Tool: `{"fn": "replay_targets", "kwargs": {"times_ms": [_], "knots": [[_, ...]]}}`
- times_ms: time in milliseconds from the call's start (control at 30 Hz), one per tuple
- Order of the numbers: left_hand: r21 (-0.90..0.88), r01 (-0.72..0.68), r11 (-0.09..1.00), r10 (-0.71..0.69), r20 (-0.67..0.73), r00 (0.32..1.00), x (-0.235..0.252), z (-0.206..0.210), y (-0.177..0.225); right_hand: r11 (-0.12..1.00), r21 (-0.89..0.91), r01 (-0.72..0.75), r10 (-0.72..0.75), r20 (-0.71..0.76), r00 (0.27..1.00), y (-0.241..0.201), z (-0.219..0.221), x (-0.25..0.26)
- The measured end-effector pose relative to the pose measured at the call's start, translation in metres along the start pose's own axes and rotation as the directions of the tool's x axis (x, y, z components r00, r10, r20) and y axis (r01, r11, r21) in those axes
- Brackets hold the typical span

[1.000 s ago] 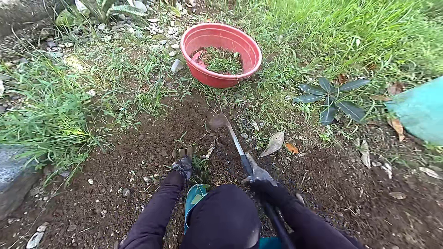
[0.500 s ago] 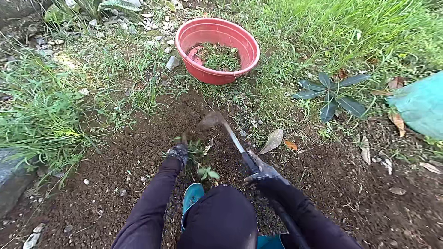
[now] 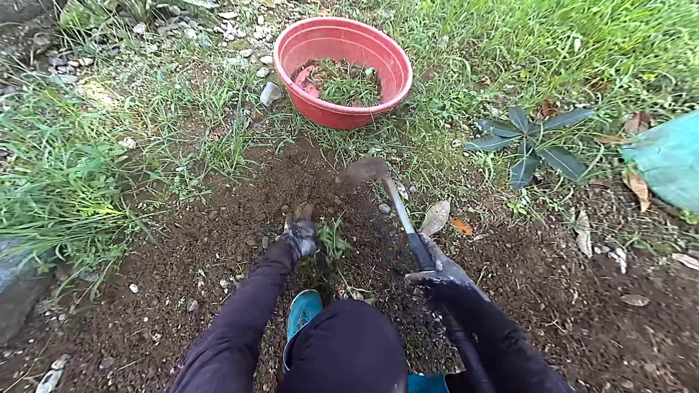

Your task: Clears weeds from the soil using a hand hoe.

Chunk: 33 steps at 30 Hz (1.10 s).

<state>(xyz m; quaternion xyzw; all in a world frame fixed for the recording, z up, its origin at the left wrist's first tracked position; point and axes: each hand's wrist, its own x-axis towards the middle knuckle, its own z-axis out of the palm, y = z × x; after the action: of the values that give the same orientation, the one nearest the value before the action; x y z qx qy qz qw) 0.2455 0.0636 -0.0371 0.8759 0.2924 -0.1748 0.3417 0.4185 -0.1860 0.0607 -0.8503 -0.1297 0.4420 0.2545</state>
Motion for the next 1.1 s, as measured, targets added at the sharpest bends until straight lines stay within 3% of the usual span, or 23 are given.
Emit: {"fn": "replay_targets", "kwargs": {"times_ms": [100, 167, 367, 467, 533, 600, 700, 767, 833, 967, 1033, 1100], "knots": [[0.115, 0.102, 0.988, -0.106, 0.026, 0.994, 0.059, 0.013, 0.007, 0.968, 0.250, 0.012, 0.010, -0.085, 0.996, -0.007, 0.003, -0.007], [0.149, 0.012, 0.989, -0.024, 0.076, 0.997, 0.066, 0.034, 0.028, 0.947, 0.319, 0.030, -0.002, -0.088, 0.996, -0.005, 0.003, -0.005], [0.046, -0.322, 0.946, 0.303, 0.230, 0.925, 0.001, 0.101, 0.040, 0.881, 0.456, 0.126, -0.041, -0.192, 0.980, -0.011, 0.018, -0.002], [0.011, -0.436, 0.900, 0.430, 0.148, 0.891, -0.017, 0.111, 0.028, 0.965, 0.257, 0.056, -0.043, -0.057, 0.997, -0.007, 0.041, 0.006], [0.032, -0.323, 0.946, 0.321, 0.038, 0.946, -0.016, 0.090, 0.023, 0.995, -0.100, 0.031, -0.016, 0.148, 0.989, 0.005, 0.045, 0.011], [0.073, -0.056, 0.996, 0.055, 0.011, 0.998, -0.016, 0.049, 0.022, 0.969, -0.245, 0.035, 0.026, 0.244, 0.970, 0.012, 0.042, 0.011], [0.076, 0.331, 0.941, -0.335, 0.049, 0.941, -0.006, 0.016, -0.003, 0.994, -0.090, 0.062, -0.044, 0.193, 0.980, 0.001, 0.025, -0.002], [0.135, 0.375, 0.917, -0.386, 0.072, 0.920, -0.005, 0.016, -0.026, 0.994, 0.065, 0.091, -0.098, 0.100, 0.990, -0.010, 0.025, -0.003], [0.147, 0.334, 0.931, -0.344, 0.054, 0.937, -0.010, 0.020, -0.029, 0.990, 0.097, 0.100, -0.104, 0.034, 0.994, -0.017, 0.038, 0.000], [0.100, 0.121, 0.988, -0.135, 0.153, 0.979, -0.041, 0.037, -0.022, 0.932, -0.352, 0.084, -0.004, 0.222, 0.975, -0.004, 0.052, 0.005], [0.067, -0.036, 0.997, 0.022, 0.200, 0.980, -0.060, 0.045, -0.021, 0.936, -0.343, 0.080, 0.010, 0.252, 0.968, 0.007, 0.041, 0.000], [0.027, -0.159, 0.987, 0.154, 0.126, 0.980, -0.062, 0.051, -0.023, 0.975, -0.215, 0.048, -0.003, 0.206, 0.979, 0.009, 0.023, -0.012]]}}
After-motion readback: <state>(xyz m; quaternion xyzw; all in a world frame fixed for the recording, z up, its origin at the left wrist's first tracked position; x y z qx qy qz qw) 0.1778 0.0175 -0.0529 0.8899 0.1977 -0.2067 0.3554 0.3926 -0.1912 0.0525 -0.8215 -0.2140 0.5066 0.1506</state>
